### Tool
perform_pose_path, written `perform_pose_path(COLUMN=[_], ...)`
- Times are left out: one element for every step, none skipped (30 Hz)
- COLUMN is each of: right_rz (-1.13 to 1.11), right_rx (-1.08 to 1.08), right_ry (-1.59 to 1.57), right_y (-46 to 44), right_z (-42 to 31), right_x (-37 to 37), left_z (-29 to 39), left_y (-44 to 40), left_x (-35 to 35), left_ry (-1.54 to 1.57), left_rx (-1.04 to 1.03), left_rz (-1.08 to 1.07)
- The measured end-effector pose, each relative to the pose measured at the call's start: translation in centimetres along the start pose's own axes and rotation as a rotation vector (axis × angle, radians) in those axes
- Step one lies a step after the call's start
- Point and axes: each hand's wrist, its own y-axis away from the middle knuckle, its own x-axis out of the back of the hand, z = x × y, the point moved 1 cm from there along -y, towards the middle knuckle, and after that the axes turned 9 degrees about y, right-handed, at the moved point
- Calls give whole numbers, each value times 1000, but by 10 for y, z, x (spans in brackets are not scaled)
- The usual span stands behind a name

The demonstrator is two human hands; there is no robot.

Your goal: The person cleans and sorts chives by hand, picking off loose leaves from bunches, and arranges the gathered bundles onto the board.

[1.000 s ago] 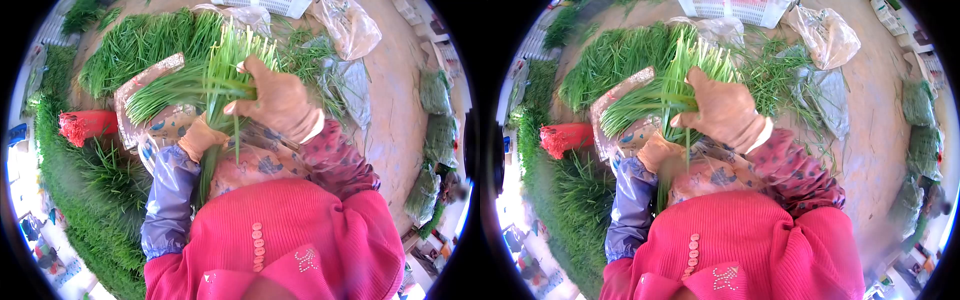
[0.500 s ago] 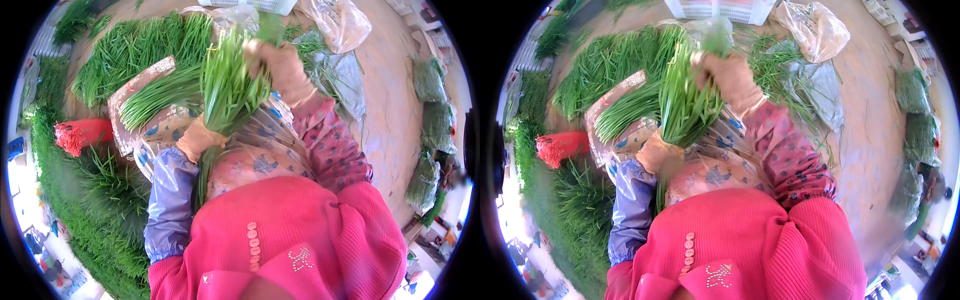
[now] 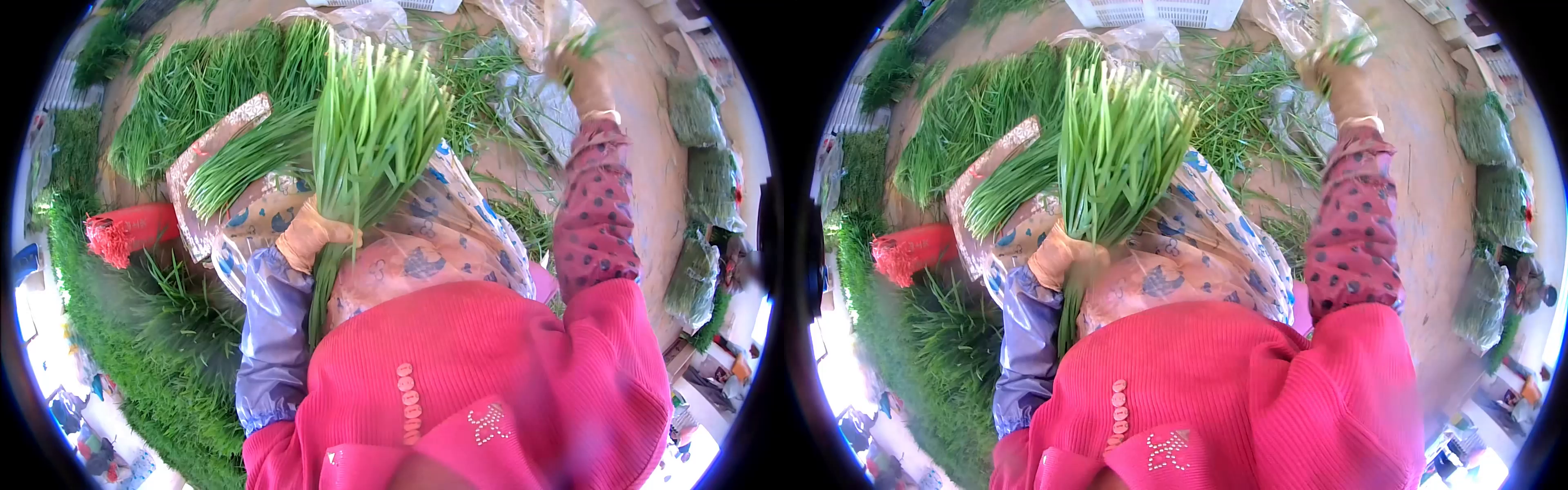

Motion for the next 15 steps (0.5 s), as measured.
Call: perform_pose_path(right_rz=[26, -85, -53, 162, 213, 260, 270, 286, 334, 380, 385, 225, 61, 135, 123], right_rx=[-180, -167, -120, 203, 388, 563, 760, 957, 1049, 1144, 1140, 1197, 1252, 1105, 1103], right_ry=[734, 806, 802, 616, 468, 314, 291, 267, 241, 218, 217, 181, 141, -376, -386], right_y=[18, 56, 83, 98, 114, 130, 140, 147, 153, 156, 152, 142, 134, 134, 136], right_z=[-8, -26, -45, -38, -57, -84, -109, -132, -148, -158, -162, -165, -171, -179, -179], right_x=[-3, -9, -14, -31, -41, -55, -65, -75, -92, -104, -105, -107, -110, -115, -105], left_z=[1, 4, 7, 9, 11, 12, 13, 16, 19, 19, 18, 18, 18, 17, 14], left_y=[-1, -2, -2, -4, -5, -5, -4, -4, -5, -5, -5, -5, -5, -5, -3], left_x=[-2, -6, -10, -12, -14, -16, -17, -18, -19, -22, -26, -29, -27, -22, -19], left_ry=[3, 20, 34, 34, 78, 120, 113, 86, 59, 51, 22, -5, -4, -6, -6], left_rx=[-5, -15, -22, -23, -19, -9, 4, 16, 23, 25, -16, -59, -61, -69, -73], left_rz=[3, 25, 47, 51, 78, 106, 111, 102, 88, 86, 98, 112, 118, 76, 34])
